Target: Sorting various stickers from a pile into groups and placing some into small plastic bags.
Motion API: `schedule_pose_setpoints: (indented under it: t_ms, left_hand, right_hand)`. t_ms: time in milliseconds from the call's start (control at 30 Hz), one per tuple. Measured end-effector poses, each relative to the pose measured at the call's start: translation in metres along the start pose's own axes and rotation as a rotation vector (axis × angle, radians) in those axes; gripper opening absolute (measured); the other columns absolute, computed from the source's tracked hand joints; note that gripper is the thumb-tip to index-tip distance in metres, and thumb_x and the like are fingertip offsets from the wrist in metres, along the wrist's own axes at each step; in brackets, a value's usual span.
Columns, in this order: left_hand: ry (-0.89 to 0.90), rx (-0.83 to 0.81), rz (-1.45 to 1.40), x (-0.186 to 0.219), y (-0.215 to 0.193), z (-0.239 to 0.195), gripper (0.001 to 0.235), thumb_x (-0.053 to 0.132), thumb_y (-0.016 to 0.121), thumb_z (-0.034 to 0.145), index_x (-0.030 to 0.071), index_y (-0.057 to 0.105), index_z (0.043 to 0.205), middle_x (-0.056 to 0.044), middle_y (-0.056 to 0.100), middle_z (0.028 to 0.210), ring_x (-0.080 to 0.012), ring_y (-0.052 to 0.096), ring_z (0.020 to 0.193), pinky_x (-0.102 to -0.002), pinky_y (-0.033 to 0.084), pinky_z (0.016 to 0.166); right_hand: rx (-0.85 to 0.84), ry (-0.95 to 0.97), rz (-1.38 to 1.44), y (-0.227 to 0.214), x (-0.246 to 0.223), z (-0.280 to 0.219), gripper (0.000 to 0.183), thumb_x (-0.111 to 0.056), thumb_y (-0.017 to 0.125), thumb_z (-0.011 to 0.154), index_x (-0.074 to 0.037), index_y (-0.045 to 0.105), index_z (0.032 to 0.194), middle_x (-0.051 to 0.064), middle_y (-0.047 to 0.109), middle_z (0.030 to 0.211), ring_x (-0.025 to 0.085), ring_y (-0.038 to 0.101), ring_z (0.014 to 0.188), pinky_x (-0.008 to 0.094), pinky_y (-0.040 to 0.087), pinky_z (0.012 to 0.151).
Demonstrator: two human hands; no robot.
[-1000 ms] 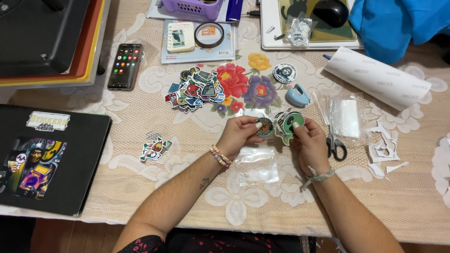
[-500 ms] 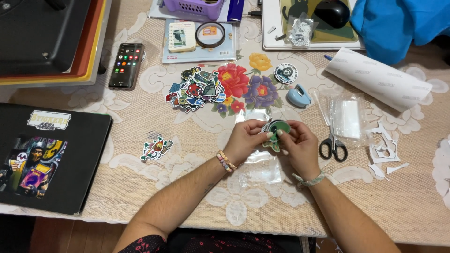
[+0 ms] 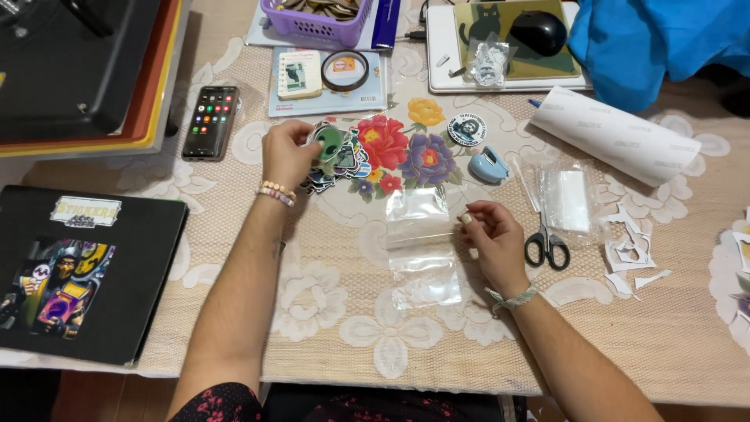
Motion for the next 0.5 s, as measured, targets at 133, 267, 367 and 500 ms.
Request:
schedule_pose_setpoints:
  t_ms: [133, 267, 367, 500]
  left_hand:
    - [0.029, -0.019, 0.289, -0.033, 0.01, 0.013, 0.031, 0.019, 0.079, 0.071, 0.022, 0.078, 0.102, 0.002, 0.07, 0.076, -0.0251, 0.07, 0.086, -0.042, 0.056, 0.08]
    - [0.331, 0.031, 0.547, 0.037, 0.013, -0.025, 0.06, 0.007, 0.084, 0.073, 0.005, 0.065, 0.13, -0.023, 0.056, 0.127, -0.0424, 0.054, 0.118, -0.053, 0.046, 0.097]
    - [0.502, -0.095, 0.299, 0.055, 0.063, -0.064, 0.043, 0.014, 0.08, 0.08, 0.005, 0.068, 0.121, -0.023, 0.06, 0.118, -0.0425, 0.058, 0.113, -0.052, 0.046, 0.097]
    - [0.579, -0.511, 0.372, 0.071, 0.123, -0.105, 0.044, 0.04, 0.076, 0.079, 0.015, 0.066, 0.114, -0.008, 0.061, 0.107, -0.03, 0.058, 0.107, -0.047, 0.046, 0.093]
  right_hand:
    - [0.002, -0.012, -0.063, 0.0, -0.002, 0.0, 0.022, -0.007, 0.073, 0.092, -0.001, 0.067, 0.112, 0.012, 0.074, 0.091, 0.013, 0.069, 0.076, 0.025, 0.059, 0.063]
    - [-0.03, -0.011, -0.328, 0.002, -0.01, -0.001, 0.024, -0.009, 0.079, 0.086, -0.007, 0.073, 0.109, 0.012, 0.075, 0.097, 0.023, 0.072, 0.09, 0.035, 0.061, 0.077]
    - [-0.09, -0.029, -0.486, 0.01, -0.016, -0.003, 0.025, -0.013, 0.081, 0.083, -0.011, 0.075, 0.107, 0.01, 0.075, 0.1, 0.027, 0.072, 0.096, 0.039, 0.06, 0.082]
    - [-0.165, -0.108, -0.64, 0.017, -0.023, -0.007, 0.027, -0.021, 0.081, 0.082, -0.015, 0.075, 0.107, 0.007, 0.074, 0.104, 0.029, 0.071, 0.094, 0.04, 0.06, 0.077]
Point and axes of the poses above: each hand's wrist, its own z-axis towards the middle knuckle, its own y-axis out of the palm, x = y × z, the point moved 5 cm from there along z, towards the middle knuckle
